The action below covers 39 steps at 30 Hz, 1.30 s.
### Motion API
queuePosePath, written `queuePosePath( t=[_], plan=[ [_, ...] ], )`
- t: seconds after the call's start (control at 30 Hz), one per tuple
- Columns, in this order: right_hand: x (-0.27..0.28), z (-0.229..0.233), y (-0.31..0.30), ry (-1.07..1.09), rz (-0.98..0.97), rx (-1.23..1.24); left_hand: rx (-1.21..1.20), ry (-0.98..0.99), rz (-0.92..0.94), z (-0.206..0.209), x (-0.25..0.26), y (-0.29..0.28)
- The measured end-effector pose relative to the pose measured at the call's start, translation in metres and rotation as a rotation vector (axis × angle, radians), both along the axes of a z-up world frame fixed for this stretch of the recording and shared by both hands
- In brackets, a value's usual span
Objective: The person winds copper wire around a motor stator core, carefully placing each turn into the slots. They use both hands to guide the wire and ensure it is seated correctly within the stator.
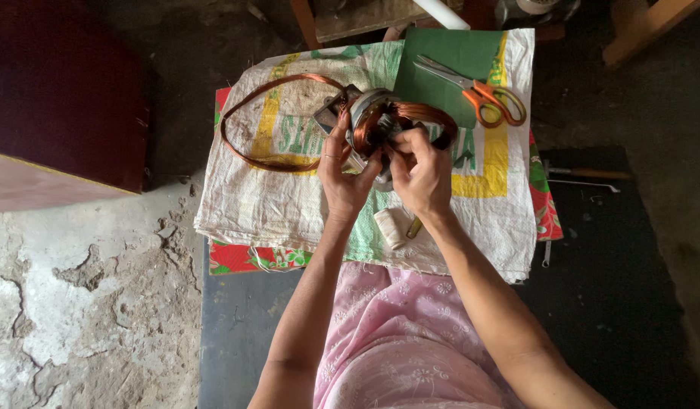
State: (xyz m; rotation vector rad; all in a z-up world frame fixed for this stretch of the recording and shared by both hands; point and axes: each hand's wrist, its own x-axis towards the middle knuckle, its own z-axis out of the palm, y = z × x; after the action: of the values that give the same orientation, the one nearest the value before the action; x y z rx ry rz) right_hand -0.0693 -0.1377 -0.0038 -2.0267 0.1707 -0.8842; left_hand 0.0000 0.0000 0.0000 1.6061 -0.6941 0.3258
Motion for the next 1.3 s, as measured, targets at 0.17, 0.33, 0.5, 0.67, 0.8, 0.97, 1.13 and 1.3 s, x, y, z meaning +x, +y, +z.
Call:
queuePosePath(
  t=[0.17,0.33,0.5,0.67,0.8,0.97,1.13,1.3],
  plan=[
    [-0.004,0.014,0.008,-0.034,-0.041,-0.120,-0.010,-0.003,-0.018,0.000,0.001,0.001],
    [-0.008,0.023,0.019,-0.007,-0.133,-0.236,-0.019,-0.015,-0.034,0.001,0.002,0.001],
    [-0.012,0.029,0.031,0.074,-0.206,-0.213,-0.019,-0.002,-0.036,0.002,0.001,0.001],
    [-0.022,0.034,0.042,-0.142,-0.295,-0.290,-0.003,-0.057,-0.006,0.004,-0.001,0.002],
    [-0.029,0.032,0.049,-0.144,-0.328,-0.291,-0.001,-0.100,0.042,0.003,-0.003,0.001],
    [-0.023,0.022,0.046,-0.002,-0.300,-0.251,-0.012,-0.088,0.022,0.001,-0.003,0.002],
    [-0.018,0.012,0.042,-0.093,-0.270,-0.189,-0.070,-0.079,0.013,-0.006,-0.004,0.000],
    [-0.012,0.009,0.042,-0.158,-0.161,-0.065,-0.111,-0.127,0.016,-0.017,-0.002,0.000]
  ],
)
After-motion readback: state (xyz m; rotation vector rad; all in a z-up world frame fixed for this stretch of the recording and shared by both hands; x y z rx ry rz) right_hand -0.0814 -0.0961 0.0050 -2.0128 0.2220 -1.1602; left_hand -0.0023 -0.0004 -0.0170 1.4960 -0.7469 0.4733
